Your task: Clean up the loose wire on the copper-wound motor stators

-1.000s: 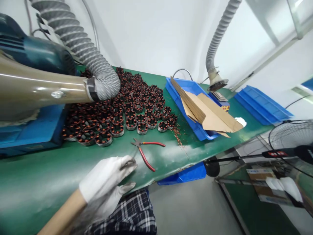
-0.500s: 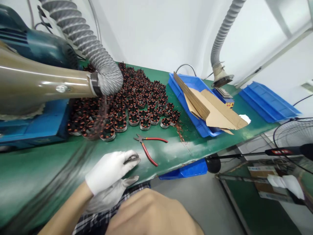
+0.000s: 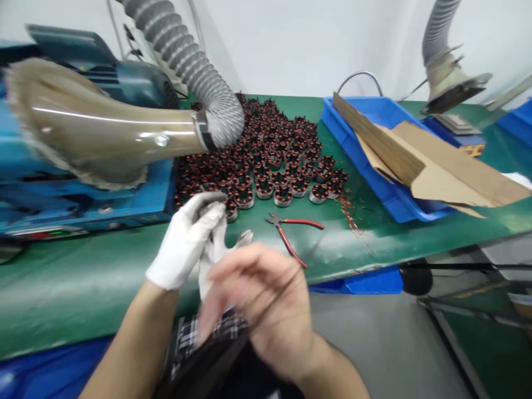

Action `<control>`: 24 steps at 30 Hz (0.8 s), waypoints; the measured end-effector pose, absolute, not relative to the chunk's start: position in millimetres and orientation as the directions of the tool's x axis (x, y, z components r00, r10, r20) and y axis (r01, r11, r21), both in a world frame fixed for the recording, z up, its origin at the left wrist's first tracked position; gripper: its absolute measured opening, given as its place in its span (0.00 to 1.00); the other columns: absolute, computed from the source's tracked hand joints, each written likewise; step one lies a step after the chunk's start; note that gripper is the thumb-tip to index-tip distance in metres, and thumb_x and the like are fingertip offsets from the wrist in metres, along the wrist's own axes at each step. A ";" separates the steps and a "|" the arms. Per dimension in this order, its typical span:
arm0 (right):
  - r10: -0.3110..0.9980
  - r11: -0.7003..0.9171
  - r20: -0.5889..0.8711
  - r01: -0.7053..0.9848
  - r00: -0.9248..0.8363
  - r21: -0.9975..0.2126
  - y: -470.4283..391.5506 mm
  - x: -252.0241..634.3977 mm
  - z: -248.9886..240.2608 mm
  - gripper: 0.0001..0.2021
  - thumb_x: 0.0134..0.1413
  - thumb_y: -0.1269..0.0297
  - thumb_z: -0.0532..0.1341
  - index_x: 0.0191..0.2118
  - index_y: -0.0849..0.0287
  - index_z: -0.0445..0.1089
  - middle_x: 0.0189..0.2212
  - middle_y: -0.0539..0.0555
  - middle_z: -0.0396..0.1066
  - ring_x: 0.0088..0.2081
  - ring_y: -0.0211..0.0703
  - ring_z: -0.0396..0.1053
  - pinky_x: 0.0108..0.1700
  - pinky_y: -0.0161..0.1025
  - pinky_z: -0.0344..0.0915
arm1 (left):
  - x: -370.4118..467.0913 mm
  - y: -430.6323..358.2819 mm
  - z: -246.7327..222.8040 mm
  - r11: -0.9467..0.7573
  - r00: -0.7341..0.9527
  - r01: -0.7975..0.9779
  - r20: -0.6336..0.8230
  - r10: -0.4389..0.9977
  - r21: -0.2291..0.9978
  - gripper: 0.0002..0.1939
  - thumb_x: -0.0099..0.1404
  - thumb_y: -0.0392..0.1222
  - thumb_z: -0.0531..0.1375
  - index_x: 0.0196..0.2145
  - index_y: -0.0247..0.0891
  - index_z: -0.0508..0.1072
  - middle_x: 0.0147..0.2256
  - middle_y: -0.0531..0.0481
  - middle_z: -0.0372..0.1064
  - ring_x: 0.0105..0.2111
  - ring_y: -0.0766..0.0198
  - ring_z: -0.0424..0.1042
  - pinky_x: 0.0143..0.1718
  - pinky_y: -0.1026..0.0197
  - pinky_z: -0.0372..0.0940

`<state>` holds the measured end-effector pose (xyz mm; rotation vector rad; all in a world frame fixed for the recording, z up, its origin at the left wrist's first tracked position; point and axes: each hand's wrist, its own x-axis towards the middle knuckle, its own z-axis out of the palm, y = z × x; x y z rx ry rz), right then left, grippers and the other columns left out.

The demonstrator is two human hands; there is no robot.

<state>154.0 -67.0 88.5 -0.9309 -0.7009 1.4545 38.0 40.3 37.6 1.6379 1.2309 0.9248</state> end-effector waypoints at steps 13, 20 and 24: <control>0.849 -0.514 -0.430 -0.291 -0.308 -0.807 -98.4 159.4 -20.2 0.23 0.55 0.52 0.58 0.51 0.63 0.61 0.27 0.54 0.70 0.26 0.40 0.67 0.30 0.37 0.64 | -11.2 -36.0 32.1 -0.619 0.643 0.756 -0.066 0.763 0.211 0.16 0.56 0.38 0.60 0.42 0.43 0.65 0.36 0.49 0.67 0.32 0.56 0.67 0.31 0.55 0.63; 0.970 -0.230 -0.245 -0.329 0.004 -0.916 -94.0 133.7 -8.6 0.15 0.60 0.55 0.53 0.47 0.59 0.63 0.23 0.49 0.65 0.23 0.37 0.64 0.30 0.34 0.62 | -6.0 -40.9 26.9 -0.588 0.566 0.765 0.160 0.808 0.264 0.08 0.62 0.37 0.52 0.40 0.41 0.67 0.30 0.50 0.68 0.27 0.59 0.67 0.27 0.59 0.61; 0.981 -0.190 -0.186 -0.101 -0.047 -0.977 -98.5 137.8 -4.2 0.19 0.62 0.55 0.48 0.52 0.61 0.60 0.22 0.49 0.65 0.23 0.39 0.64 0.29 0.35 0.61 | -4.5 -49.6 22.9 -0.580 0.483 0.722 0.325 0.813 0.378 0.08 0.63 0.37 0.51 0.37 0.40 0.69 0.27 0.50 0.69 0.24 0.63 0.66 0.25 0.62 0.59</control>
